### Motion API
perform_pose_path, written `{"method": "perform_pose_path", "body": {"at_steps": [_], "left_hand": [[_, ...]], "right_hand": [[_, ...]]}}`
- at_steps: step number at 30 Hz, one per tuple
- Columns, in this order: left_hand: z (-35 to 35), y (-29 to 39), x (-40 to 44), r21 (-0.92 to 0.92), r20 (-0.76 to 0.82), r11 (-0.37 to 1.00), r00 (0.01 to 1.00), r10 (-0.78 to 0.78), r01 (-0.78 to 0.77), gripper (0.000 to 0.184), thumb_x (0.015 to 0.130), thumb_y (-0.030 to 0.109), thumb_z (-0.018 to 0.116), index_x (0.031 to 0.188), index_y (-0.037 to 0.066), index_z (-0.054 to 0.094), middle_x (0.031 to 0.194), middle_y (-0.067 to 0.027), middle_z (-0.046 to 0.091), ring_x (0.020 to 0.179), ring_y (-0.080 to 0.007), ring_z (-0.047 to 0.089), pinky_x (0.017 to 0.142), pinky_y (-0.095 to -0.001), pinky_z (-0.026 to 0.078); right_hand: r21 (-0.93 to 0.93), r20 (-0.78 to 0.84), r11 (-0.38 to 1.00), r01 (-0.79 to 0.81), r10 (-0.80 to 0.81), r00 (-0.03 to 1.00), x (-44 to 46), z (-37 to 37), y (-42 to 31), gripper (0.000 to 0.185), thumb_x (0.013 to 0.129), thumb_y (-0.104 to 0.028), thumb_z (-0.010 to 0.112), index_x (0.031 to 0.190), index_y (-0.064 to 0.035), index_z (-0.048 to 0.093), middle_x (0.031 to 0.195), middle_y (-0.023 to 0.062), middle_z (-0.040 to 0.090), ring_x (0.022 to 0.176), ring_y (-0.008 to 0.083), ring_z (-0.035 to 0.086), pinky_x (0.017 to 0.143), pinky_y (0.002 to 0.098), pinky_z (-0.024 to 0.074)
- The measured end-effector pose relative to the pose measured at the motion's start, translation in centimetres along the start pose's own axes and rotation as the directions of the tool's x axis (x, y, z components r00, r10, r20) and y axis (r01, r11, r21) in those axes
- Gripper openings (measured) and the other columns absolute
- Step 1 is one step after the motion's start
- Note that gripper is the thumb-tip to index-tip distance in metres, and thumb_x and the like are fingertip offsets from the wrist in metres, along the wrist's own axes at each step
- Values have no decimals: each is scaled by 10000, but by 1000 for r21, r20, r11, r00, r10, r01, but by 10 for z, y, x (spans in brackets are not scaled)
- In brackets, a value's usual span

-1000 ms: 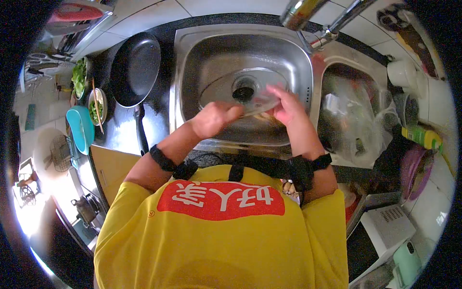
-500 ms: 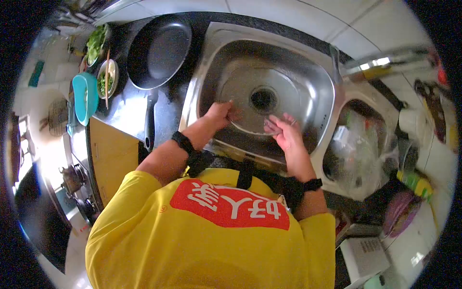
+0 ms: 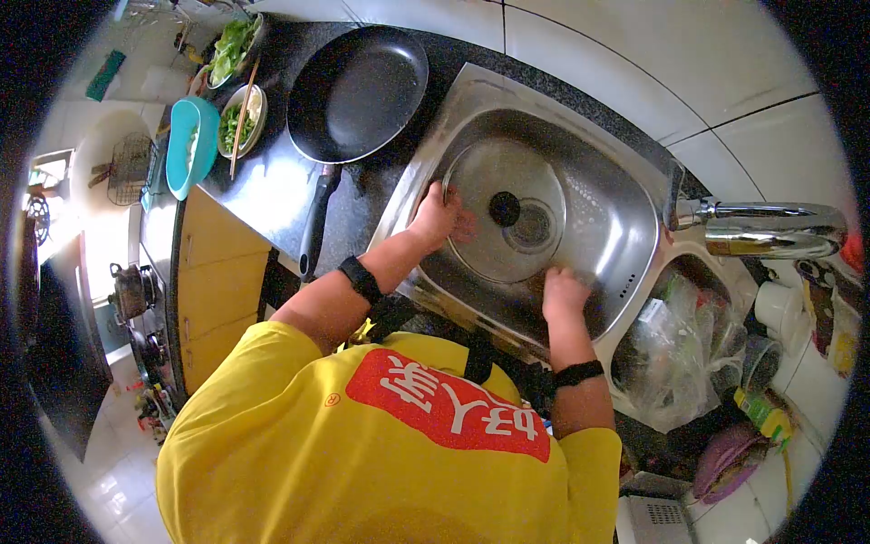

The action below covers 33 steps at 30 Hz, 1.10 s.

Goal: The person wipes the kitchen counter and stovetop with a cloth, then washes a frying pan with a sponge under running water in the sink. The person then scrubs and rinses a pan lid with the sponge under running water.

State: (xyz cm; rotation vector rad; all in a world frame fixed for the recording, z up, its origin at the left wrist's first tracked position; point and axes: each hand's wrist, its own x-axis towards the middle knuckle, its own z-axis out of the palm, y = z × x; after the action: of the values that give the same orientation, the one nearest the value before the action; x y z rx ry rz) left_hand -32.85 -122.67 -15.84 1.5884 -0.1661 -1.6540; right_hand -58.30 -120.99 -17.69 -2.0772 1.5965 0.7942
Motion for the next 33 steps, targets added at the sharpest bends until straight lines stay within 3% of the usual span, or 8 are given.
{"method": "perform_pose_path", "body": {"at_steps": [5,14,18,19,23,25,29,33], "left_hand": [[-7,-11,8,168,68,985,998,16,-27,319,883,101,411,1150,97,237,934,-247,508,723,-410,582,516,-475,493],[7,-47,26,246,202,960,962,-184,132,304,894,124,397,1162,120,254,1014,-242,499,830,-372,563,618,-523,480],[9,-52,26,244,158,951,960,-232,190,350,873,99,441,1172,153,267,989,-190,516,813,-319,566,590,-528,480],[6,-54,30,208,171,949,946,-274,237,386,860,81,462,1182,162,266,988,-174,519,817,-305,568,570,-514,488],[4,-48,28,210,113,917,923,-367,339,451,829,60,501,1200,136,255,1011,-147,522,845,-288,564,585,-492,499],[-7,-65,48,205,244,975,969,29,-81,477,820,64,513,1209,100,241,1045,-147,515,849,-286,570,606,-439,515],[-15,-84,54,747,356,563,928,111,-354,477,813,49,516,1201,75,240,1049,-137,516,845,-280,571,614,-400,522],[4,-44,24,431,111,901,989,-98,41,450,818,46,511,1182,105,254,1046,-128,501,858,-277,557,592,-411,514]], "right_hand": [[223,-94,956,-191,216,972,-13,-61,26,342,721,-181,604,1026,-52,522,1062,175,518,948,338,546,807,414,451],[432,-322,902,6,148,935,66,-1,21,321,681,-159,623,993,-102,575,982,182,543,955,343,517,806,397,434],[445,-726,876,188,230,648,99,-13,-8,304,710,-136,601,1011,-104,583,1009,186,541,949,345,522,789,412,437],[805,-472,553,213,381,795,118,-21,-27,296,717,-138,595,1010,-107,583,1026,187,536,952,347,524,789,407,440],[310,-616,787,533,-261,743,96,-33,-79,219,777,-138,533,984,-118,602,1102,196,509,970,347,524,797,397,446],[312,-613,642,700,-426,665,70,-38,-81,193,810,-113,481,940,-115,625,1083,170,515,984,333,519,822,407,437],[179,-597,639,748,-534,598,75,-48,-62,194,811,-178,482,934,-131,625,1012,125,531,972,312,511,838,381,424],[338,-617,817,467,-182,766,111,-51,-34,225,787,-180,487,975,-152,608,1028,99,520,970,294,511,818,368,433]]}}
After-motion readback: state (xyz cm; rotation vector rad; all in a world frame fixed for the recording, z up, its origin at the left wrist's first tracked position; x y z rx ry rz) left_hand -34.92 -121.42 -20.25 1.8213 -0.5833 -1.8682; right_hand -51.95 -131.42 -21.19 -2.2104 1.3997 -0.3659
